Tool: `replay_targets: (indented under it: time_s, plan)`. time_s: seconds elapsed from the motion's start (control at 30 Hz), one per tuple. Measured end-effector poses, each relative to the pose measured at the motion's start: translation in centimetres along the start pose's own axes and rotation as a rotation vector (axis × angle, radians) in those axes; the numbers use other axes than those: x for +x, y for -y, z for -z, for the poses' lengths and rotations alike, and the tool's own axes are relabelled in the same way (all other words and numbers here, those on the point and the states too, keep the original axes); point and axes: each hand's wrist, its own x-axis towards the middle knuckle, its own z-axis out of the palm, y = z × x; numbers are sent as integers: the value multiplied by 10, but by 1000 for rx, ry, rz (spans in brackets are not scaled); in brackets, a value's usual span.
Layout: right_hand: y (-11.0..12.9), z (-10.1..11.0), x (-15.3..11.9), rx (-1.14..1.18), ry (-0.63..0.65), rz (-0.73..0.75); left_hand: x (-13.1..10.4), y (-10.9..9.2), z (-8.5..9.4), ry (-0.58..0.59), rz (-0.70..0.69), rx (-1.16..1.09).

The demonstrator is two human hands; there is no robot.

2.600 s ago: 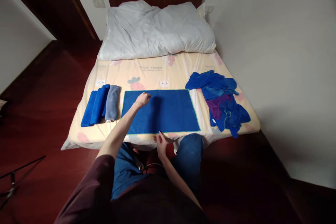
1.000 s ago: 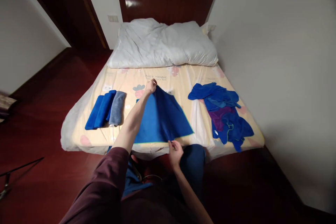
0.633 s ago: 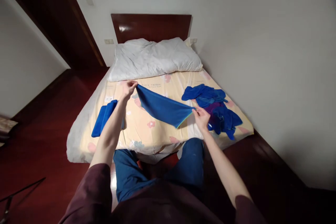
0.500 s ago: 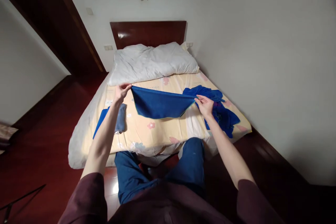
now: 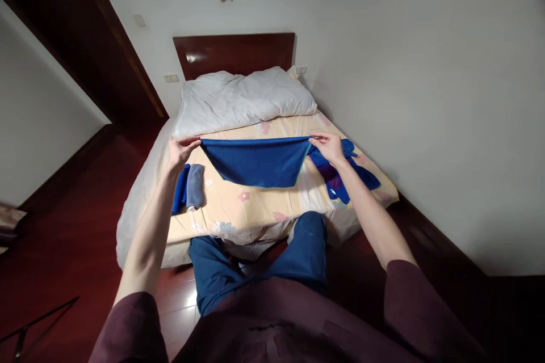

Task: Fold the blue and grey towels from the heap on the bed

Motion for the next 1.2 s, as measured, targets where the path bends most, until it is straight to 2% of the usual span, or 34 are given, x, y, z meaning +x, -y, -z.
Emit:
replay_targets:
  time_s: [0.23, 0.47, 0.57, 0.63, 0.77, 0.87, 0.97, 1.1, 1.2]
  plan:
    - [15, 11, -12, -19, 80, -39, -26, -15, 14, 32, 20, 62]
    - [41, 46, -59, -115, 254, -120, -83, -33, 40, 64, 228, 80]
    - [51, 55, -71, -144, 304, -151, -98, -31, 50, 76, 282, 79]
    - [53, 56, -71, -169, 334, -181, -99, -23, 55, 92, 307, 87]
    - [38, 46, -56, -190, 381, -226, -84, 3, 55, 153, 334, 118]
    - [9, 28, -34, -164, 410, -266, -62, 30, 47, 211, 347, 132]
    - [-27, 0, -5, -157, 397, -294, -31, 60, 29, 249, 336, 115]
    - [-63, -41, 43, -206, 270, -229, 24, 88, 1, 174, 316, 106]
    - [-76, -60, 71, -257, 139, -108, 59, 96, -11, 80, 193, 111]
